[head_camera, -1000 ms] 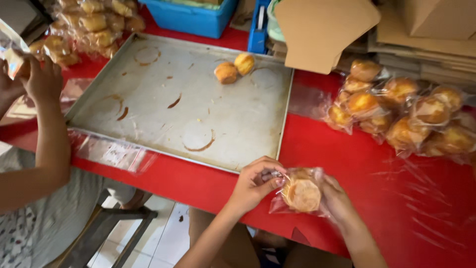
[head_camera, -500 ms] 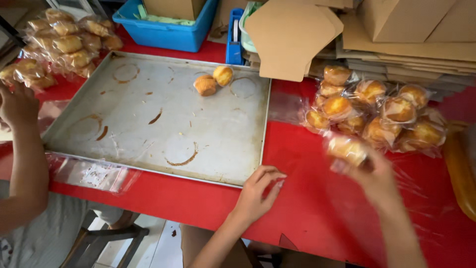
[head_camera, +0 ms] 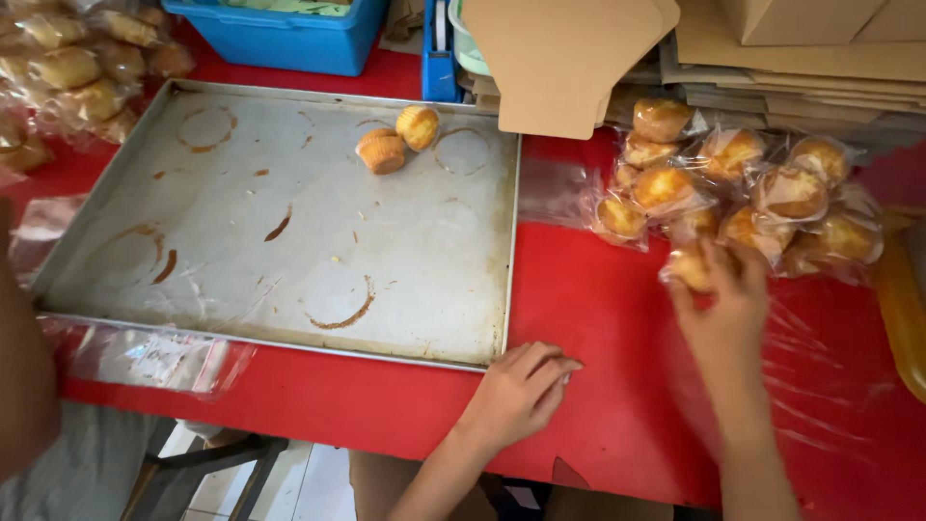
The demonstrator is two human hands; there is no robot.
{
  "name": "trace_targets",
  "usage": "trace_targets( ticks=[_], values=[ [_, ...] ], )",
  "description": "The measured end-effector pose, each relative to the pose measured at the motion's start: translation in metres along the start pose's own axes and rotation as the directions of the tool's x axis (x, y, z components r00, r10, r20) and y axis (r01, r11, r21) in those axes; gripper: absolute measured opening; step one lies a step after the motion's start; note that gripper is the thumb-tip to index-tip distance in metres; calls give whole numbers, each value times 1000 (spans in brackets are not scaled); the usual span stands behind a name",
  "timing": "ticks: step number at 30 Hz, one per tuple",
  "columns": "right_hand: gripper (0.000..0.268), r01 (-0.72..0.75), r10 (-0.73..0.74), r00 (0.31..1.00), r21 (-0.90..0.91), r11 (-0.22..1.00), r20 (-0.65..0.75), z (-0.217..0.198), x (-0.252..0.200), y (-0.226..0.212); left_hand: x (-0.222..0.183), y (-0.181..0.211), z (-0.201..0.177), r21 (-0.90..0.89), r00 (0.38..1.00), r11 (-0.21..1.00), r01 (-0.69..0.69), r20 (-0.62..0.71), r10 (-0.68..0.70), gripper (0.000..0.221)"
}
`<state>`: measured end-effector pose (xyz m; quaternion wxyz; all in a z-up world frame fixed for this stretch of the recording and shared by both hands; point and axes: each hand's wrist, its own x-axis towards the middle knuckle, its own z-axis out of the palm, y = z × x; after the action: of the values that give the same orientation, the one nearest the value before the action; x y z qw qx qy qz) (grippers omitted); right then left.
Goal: The person places muffins into individual plastic bags and then arranges the bagged muffins into a metal tray.
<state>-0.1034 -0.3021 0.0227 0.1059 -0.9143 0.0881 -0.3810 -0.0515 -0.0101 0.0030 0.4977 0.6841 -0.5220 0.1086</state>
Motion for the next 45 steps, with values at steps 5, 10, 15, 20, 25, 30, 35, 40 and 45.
trace_targets(
  ticks=[5, 10, 15, 20, 25, 30, 35, 40, 45],
  values=[
    [53, 42, -23, 992, -158, 987, 123, 17, 18, -3, -3, -7, 7, 4, 996, 1000, -16, 87, 16, 20],
    [58, 79, -35, 988, -291, 953, 153, 32, 46, -2, 2, -2, 1, 32, 998, 998, 47, 39, -48, 15],
    [51, 110, -59, 986, -341, 934, 155, 42, 56, 8, -1, -5, 4, 61, 995, 996, 67, 67, -71, 14],
    [62, 203, -212, 976, -611, 765, 59, 56, 46, 35, -3, -6, 7, 79, 995, 995, 61, 78, -67, 14],
    [65, 221, -270, 961, -743, 631, 56, 62, 39, 50, -1, -4, 6, 74, 996, 995, 63, 57, -67, 15],
    [65, 146, -213, 976, -832, 534, 35, 61, 43, 64, -3, -4, 7, 67, 996, 995, 67, 61, -72, 12],
    [73, 165, -155, 985, -723, 671, 81, 54, 45, 54, -4, -5, 8, 83, 995, 994, 72, 67, -78, 12],
    [72, 177, -176, 981, -751, 636, 82, 47, 25, 33, -3, -2, 7, 46, 996, 995, 84, 27, -85, 10],
    [49, 292, -300, 953, -345, 892, 30, 24, 15, -25, -6, 1, 4, -45, 1000, 999, 7, -24, -8, 15]
  ],
)
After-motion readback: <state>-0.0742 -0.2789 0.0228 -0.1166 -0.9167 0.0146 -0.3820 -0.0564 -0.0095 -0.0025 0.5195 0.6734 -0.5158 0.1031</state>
